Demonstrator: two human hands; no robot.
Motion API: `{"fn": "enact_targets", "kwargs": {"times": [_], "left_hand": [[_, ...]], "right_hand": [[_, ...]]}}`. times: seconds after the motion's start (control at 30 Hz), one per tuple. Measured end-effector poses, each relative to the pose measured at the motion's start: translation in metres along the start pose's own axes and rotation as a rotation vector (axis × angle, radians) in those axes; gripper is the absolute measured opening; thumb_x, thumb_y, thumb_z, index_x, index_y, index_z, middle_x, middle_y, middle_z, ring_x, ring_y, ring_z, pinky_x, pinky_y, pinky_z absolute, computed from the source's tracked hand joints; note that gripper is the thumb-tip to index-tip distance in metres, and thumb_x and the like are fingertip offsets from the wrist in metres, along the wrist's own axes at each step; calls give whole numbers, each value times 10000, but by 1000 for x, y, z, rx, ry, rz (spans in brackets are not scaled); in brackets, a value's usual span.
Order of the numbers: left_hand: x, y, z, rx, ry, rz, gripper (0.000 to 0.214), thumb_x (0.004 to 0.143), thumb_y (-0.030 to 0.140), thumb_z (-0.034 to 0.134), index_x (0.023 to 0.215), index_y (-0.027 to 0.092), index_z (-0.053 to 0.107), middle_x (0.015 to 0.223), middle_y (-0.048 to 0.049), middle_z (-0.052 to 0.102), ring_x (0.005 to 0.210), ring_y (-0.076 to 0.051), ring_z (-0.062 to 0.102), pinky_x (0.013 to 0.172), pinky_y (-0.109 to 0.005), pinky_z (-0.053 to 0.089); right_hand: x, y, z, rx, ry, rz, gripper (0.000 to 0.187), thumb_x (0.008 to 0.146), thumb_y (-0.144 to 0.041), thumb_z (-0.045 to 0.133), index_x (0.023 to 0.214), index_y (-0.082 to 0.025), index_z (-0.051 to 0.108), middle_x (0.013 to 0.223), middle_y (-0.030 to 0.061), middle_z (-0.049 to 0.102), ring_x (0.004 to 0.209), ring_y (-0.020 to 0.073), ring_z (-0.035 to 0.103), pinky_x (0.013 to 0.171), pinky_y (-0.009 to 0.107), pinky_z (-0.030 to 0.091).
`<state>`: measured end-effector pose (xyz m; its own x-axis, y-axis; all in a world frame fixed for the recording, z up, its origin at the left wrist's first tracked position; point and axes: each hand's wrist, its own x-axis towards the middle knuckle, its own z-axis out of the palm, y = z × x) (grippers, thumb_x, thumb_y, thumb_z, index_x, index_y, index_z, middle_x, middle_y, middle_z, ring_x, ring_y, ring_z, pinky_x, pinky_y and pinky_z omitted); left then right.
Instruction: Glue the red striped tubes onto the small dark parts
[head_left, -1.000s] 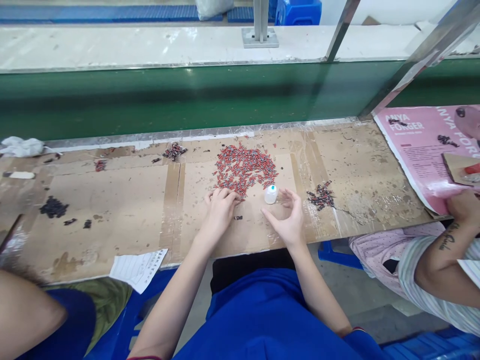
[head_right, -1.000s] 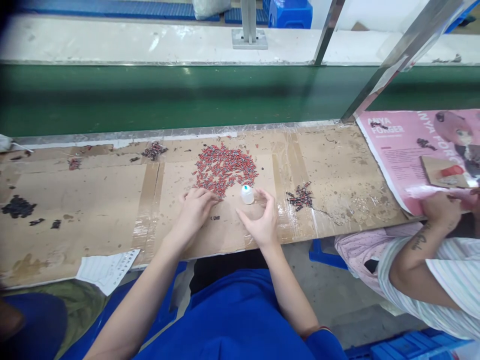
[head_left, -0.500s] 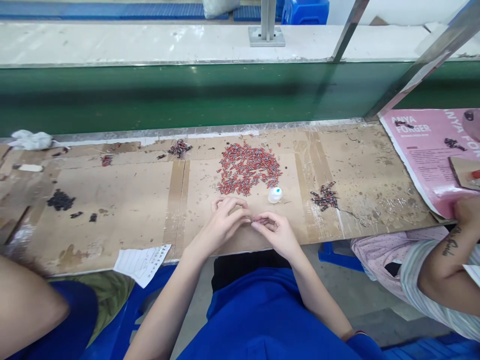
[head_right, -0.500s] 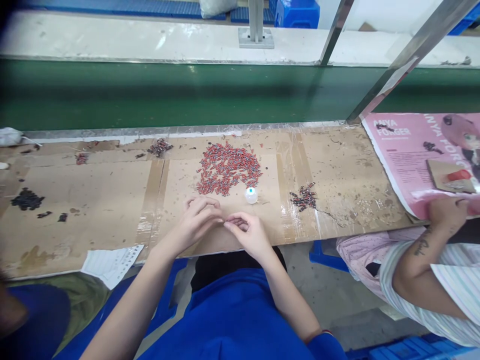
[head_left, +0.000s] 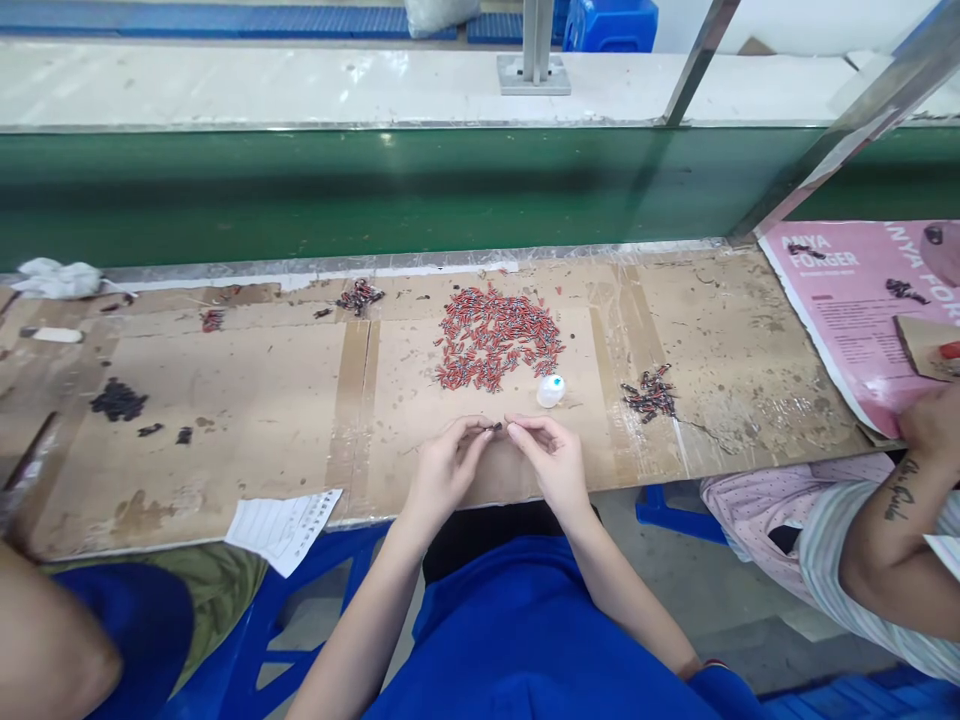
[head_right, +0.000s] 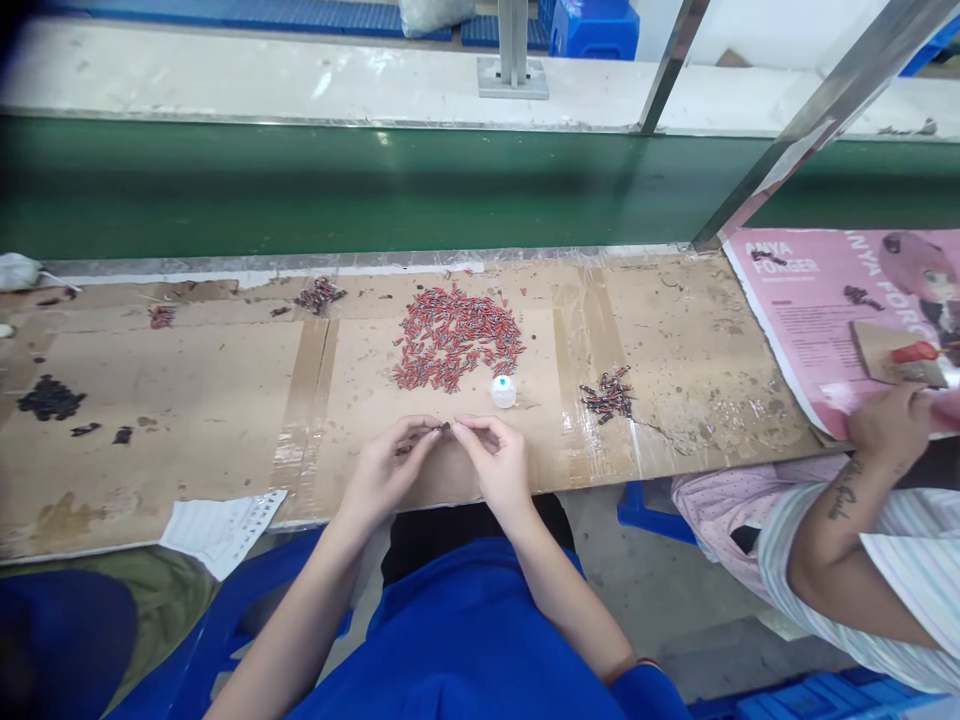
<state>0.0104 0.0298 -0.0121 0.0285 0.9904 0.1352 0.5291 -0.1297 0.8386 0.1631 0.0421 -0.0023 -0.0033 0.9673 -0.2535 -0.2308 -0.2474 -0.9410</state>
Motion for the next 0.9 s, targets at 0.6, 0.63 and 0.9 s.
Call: {"fn": "enact_targets", "kwargs": {"times": [0.6, 0.63, 0.9], "left_hand": [[-7, 34, 7, -226, 127, -145, 205, 817, 350, 631, 882, 180, 725, 865, -57, 763, 780, -183, 714, 779, -301, 588], [-8, 36, 8, -230, 143, -150, 198, 816, 343, 633, 880, 180, 726, 865, -58, 762, 781, -181, 714, 783, -300, 588], [-15, 54, 10, -139, 239, -106, 158, 842, 293, 617, 888, 178, 715, 863, -58, 750, 786, -171, 706, 767, -289, 586]], "right_hand": [[-5, -3, 8, 153, 65, -1, 182, 621, -320, 831, 724, -204, 736, 814, 36, 775, 815, 202, 723, 845, 364, 578], [-6, -3, 9, 160, 67, -4, 182, 628, -323, 827, 729, -204, 731, 817, 37, 775, 818, 200, 723, 850, 363, 576], [-14, -5, 12, 156, 72, -66, 194, 682, -342, 794, 758, -194, 694, 807, 40, 761, 818, 182, 716, 807, 323, 576]]}}
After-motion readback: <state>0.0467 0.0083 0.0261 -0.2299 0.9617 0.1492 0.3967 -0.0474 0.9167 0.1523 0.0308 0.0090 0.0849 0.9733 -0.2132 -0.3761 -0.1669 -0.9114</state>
